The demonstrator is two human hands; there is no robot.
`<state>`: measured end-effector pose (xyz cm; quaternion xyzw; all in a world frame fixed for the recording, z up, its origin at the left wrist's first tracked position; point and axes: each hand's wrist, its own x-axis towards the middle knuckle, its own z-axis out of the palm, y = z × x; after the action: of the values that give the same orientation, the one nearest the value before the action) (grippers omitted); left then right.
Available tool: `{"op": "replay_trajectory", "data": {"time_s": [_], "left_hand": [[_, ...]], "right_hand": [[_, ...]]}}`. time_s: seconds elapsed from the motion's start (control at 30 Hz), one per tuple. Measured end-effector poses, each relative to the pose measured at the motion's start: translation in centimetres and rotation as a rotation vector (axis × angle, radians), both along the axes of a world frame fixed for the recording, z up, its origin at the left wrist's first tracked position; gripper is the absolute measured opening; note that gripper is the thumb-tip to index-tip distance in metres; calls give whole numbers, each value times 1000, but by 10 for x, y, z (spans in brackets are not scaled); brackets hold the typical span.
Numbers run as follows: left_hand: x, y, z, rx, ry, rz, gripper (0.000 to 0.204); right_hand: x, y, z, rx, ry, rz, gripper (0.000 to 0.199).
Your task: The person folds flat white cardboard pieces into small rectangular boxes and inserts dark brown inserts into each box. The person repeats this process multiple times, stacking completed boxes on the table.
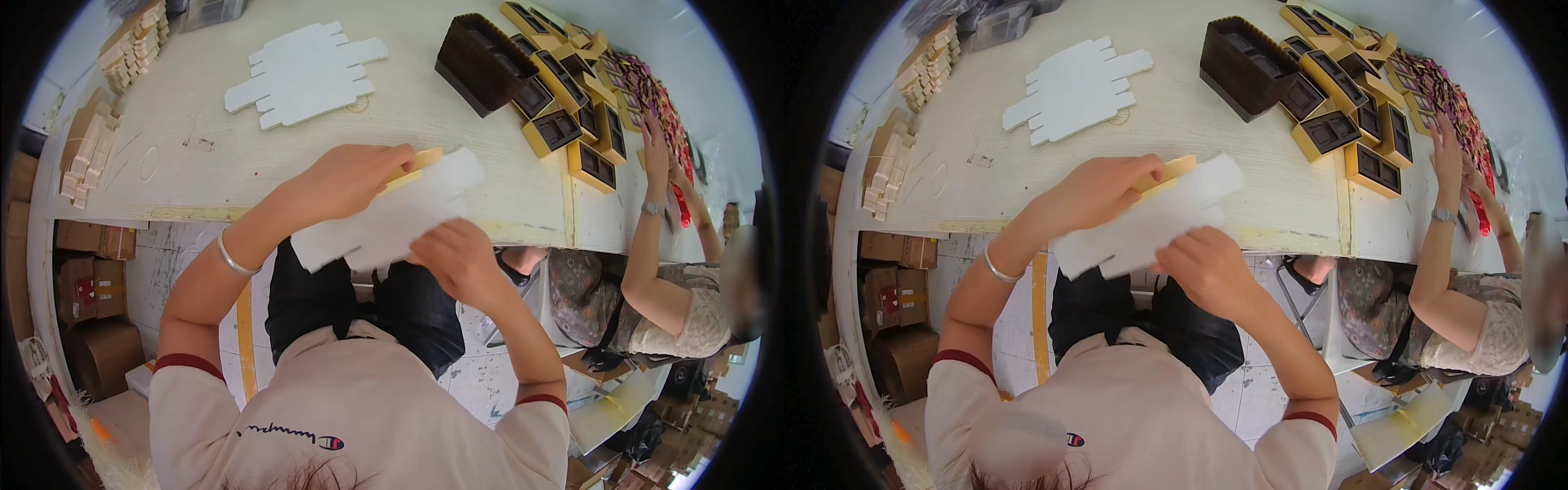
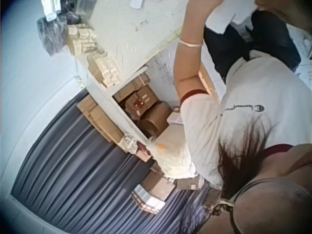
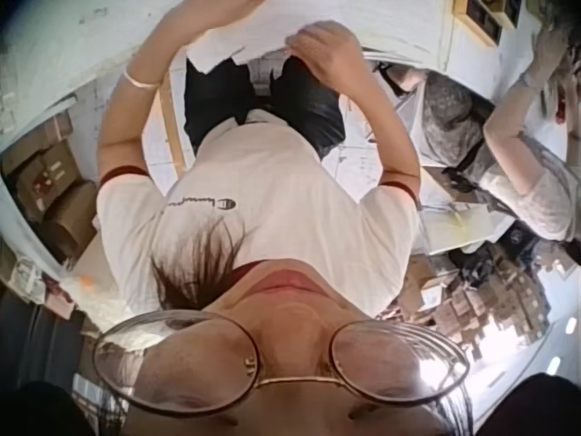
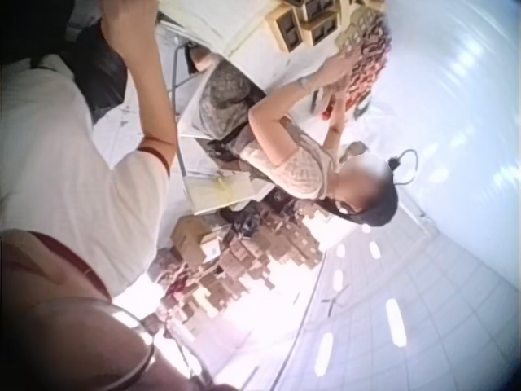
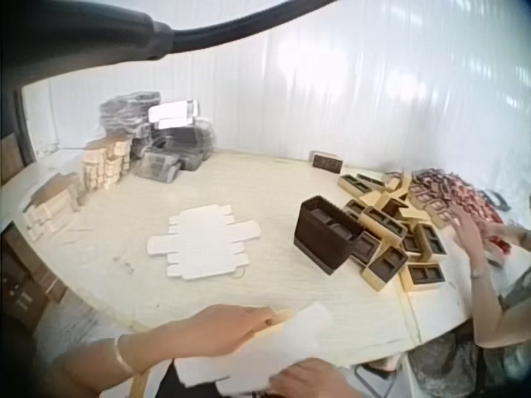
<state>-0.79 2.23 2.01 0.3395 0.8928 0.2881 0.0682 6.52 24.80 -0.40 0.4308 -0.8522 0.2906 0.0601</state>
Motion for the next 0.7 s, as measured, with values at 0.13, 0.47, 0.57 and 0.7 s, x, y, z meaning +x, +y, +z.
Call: {"op": "replay_trajectory", "data": {"time_s": [0.13,0.47,0.57,0.7], "left_hand": [[-12,4,2,-6,-65,-62,26],[-8,3,-6,13,57,-75,22],[-7,3,-6,16,69,-84,13],[-6,-3,4,-137,43,-110,13]], "right_hand": [[-30,-40,-2,-51,165,-154,26],[-11,-16,-20,4,409,-45,17],[-26,-23,-3,44,63,-71,14],[-54,-35,2,60,-96,-70,9]]}}
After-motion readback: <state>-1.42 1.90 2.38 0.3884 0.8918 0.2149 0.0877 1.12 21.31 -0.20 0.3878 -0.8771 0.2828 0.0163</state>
